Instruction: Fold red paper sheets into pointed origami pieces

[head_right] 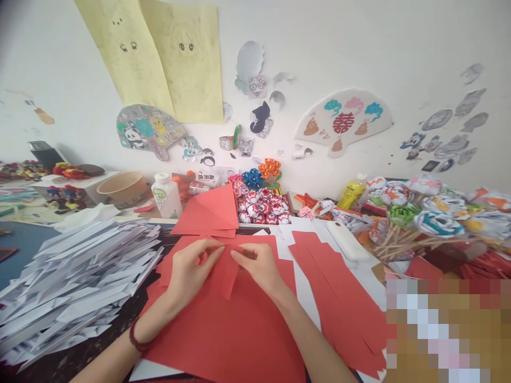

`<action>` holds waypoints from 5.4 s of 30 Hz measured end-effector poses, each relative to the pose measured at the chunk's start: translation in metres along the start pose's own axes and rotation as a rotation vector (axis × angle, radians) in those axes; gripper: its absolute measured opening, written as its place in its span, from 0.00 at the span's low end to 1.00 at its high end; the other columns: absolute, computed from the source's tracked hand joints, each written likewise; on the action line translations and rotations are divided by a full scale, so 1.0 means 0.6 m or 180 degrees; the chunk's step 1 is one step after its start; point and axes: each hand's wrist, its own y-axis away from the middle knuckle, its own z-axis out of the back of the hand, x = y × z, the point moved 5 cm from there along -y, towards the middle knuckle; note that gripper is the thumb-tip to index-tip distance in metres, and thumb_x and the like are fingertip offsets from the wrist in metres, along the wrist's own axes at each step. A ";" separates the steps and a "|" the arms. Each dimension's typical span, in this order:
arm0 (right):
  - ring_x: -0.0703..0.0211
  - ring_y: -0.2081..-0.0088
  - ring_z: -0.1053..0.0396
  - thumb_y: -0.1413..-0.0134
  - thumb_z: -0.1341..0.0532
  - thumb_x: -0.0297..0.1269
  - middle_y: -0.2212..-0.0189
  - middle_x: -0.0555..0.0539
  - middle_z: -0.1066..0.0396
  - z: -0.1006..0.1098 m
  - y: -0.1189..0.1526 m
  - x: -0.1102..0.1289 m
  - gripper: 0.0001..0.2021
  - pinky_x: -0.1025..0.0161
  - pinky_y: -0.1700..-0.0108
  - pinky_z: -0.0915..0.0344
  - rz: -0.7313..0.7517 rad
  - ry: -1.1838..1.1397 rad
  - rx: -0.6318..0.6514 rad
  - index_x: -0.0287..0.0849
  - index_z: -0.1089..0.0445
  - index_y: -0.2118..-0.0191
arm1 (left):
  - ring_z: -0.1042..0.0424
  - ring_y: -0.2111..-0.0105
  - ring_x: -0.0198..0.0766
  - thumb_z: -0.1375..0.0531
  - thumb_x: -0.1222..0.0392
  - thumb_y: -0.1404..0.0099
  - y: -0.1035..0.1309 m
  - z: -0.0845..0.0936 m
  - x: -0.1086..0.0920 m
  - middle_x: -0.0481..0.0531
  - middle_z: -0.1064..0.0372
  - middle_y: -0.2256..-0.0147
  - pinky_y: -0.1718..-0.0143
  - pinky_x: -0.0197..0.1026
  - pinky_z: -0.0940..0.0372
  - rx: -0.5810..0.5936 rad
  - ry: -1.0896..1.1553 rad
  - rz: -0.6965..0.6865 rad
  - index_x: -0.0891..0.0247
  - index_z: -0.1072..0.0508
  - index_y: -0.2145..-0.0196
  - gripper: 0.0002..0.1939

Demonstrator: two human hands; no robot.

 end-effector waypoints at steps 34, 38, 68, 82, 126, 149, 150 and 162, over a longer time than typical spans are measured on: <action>0.67 0.76 0.50 0.45 0.40 0.43 0.80 0.55 0.47 0.006 0.008 0.015 0.17 0.66 0.75 0.52 0.0053 0.1115 -0.0240 0.41 0.40 0.80 | 0.33 0.73 0.33 0.34 0.48 0.44 -0.005 -0.022 0.033 0.53 0.26 0.68 0.73 0.34 0.42 0.1131 0.1976 0.1856 0.65 0.23 0.68 0.16; 0.67 0.76 0.56 0.45 0.40 0.42 0.79 0.55 0.55 0.007 0.009 0.016 0.19 0.65 0.75 0.58 0.0096 0.1270 -0.0334 0.42 0.47 0.80 | 0.33 0.74 0.31 0.36 0.46 0.42 -0.002 -0.024 0.032 0.52 0.26 0.69 0.73 0.34 0.41 0.1183 0.2147 0.1957 0.64 0.22 0.67 0.17; 0.67 0.76 0.63 0.47 0.40 0.43 0.78 0.55 0.64 0.007 0.007 0.004 0.25 0.63 0.75 0.65 0.0017 0.1328 -0.0260 0.45 0.62 0.78 | 0.34 0.75 0.34 0.41 0.50 0.37 -0.006 -0.024 0.029 0.51 0.26 0.72 0.75 0.34 0.42 0.1027 0.1117 0.1195 0.64 0.23 0.70 0.15; 0.66 0.75 0.64 0.48 0.39 0.45 0.76 0.55 0.65 0.014 0.008 0.006 0.26 0.62 0.74 0.65 -0.0028 0.1190 -0.0360 0.45 0.62 0.77 | 0.33 0.72 0.35 0.42 0.49 0.36 -0.005 -0.027 0.015 0.49 0.29 0.72 0.70 0.35 0.41 0.1389 0.1092 0.0955 0.63 0.28 0.70 0.14; 0.59 0.74 0.29 0.45 0.37 0.32 0.75 0.49 0.25 0.023 0.011 -0.041 0.07 0.64 0.72 0.41 -0.0132 0.3263 -0.0722 0.42 0.24 0.73 | 0.35 0.64 0.43 0.45 0.65 0.32 0.052 -0.090 0.003 0.55 0.28 0.63 0.64 0.45 0.37 0.1987 -0.1728 -0.1266 0.68 0.28 0.57 0.08; 0.57 0.64 0.31 0.35 0.48 0.26 0.64 0.46 0.29 0.008 0.039 -0.043 0.13 0.63 0.65 0.36 0.0929 0.3909 -0.0111 0.41 0.26 0.54 | 0.33 0.62 0.43 0.46 0.70 0.33 0.051 -0.090 -0.002 0.58 0.27 0.58 0.61 0.44 0.33 0.2250 -0.1668 -0.1225 0.70 0.28 0.53 0.12; 0.57 0.64 0.31 0.36 0.48 0.26 0.64 0.46 0.29 0.008 0.039 -0.044 0.14 0.63 0.65 0.36 0.0930 0.3946 -0.0083 0.42 0.26 0.54 | 0.33 0.62 0.44 0.46 0.70 0.33 0.051 -0.090 -0.002 0.58 0.27 0.58 0.61 0.44 0.33 0.2250 -0.1673 -0.1238 0.71 0.29 0.52 0.13; 0.57 0.61 0.34 0.35 0.52 0.24 0.61 0.46 0.30 0.008 0.038 -0.049 0.18 0.63 0.63 0.37 0.0981 0.3981 0.0066 0.44 0.28 0.52 | 0.32 0.61 0.42 0.47 0.72 0.33 0.049 -0.087 -0.005 0.59 0.27 0.58 0.61 0.42 0.32 0.2267 -0.1748 -0.1292 0.71 0.29 0.50 0.15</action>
